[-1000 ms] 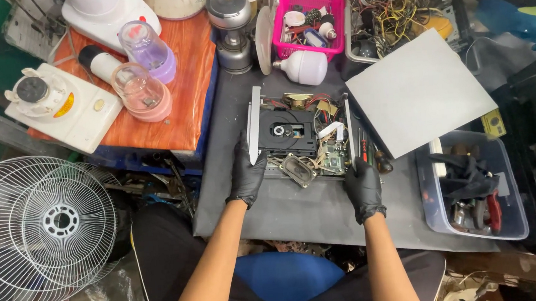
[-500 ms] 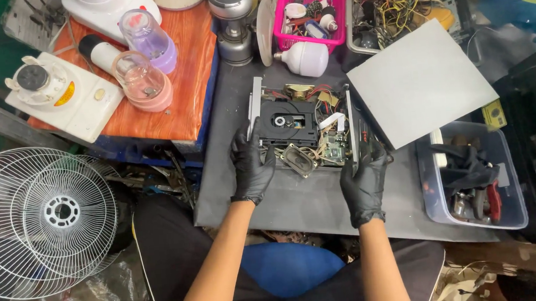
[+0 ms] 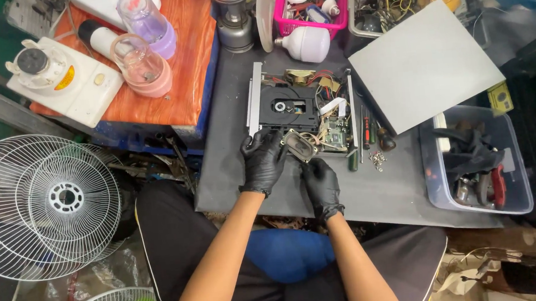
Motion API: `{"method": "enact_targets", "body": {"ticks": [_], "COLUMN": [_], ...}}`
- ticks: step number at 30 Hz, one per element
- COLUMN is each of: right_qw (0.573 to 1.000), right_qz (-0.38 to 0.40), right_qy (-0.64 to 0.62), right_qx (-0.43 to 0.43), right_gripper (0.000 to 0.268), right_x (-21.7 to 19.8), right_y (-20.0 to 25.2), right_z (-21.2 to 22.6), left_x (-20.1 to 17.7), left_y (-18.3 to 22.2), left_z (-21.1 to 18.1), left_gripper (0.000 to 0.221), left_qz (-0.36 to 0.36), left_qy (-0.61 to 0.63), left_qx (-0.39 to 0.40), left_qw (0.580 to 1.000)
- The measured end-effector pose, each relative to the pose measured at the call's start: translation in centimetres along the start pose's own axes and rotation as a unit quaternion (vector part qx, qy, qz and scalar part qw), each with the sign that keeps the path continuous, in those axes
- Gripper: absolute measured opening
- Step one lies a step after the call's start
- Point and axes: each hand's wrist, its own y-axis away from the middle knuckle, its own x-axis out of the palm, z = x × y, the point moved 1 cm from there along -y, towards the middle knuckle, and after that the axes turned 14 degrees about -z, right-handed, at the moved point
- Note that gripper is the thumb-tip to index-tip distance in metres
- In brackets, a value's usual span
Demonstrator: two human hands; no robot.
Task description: Detaching an optical drive from an electronic device by removing screws with a screwdriver.
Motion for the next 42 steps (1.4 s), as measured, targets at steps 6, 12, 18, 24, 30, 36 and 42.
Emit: {"method": "enact_targets", "body": {"ticks": [6, 12, 18, 24, 30, 36, 42], "right_qw": [0.997, 0.927, 0.903, 0.907, 0.911, 0.914, 0.920], "right_qz": [0.009, 0.032, 0.029, 0.013, 0.014, 0.007, -0.024], "right_qy": [-0.022, -0.351, -0.400, -0.393, -0.380, -0.377, -0.365], "right_qx": [0.067, 0.126, 0.155, 0.150, 0.159, 0.150, 0.144], "right_gripper": [0.023, 0.009, 0.004, 0.005, 0.006, 0.006, 0.007], "right_x": [-0.4, 1.7, 0.0, 1.2, 0.8, 0.4, 0.5], "right_y": [-0.5, -1.8, -2.0, -3.0, -3.0, -2.6, -2.2], "right_z": [0.6, -2.3, -1.5, -3.0, -2.6, -1.5, -0.7], "left_x": [-1.6, -2.2, -3.2, -6.3, -9.1, -8.7, -5.4], "left_y": [-1.4, -1.7, -3.5, -5.9, -6.1, -4.0, 0.6], "left_z": [-1.3, -0.5, 1.3, 2.1, 2.7, 1.2, -2.5], "left_gripper": [0.031, 0.027, 0.026, 0.019, 0.022, 0.017, 0.048], "left_qz": [0.000, 0.042, 0.096, 0.058, 0.004, -0.064, -0.020], "left_qy": [0.018, 0.070, 0.196, 0.263, 0.205, 0.141, 0.047], "left_qx": [-0.028, -0.038, -0.068, -0.078, -0.063, -0.019, 0.000], "left_qw": [0.999, 0.996, 0.973, 0.960, 0.977, 0.988, 0.999]}}
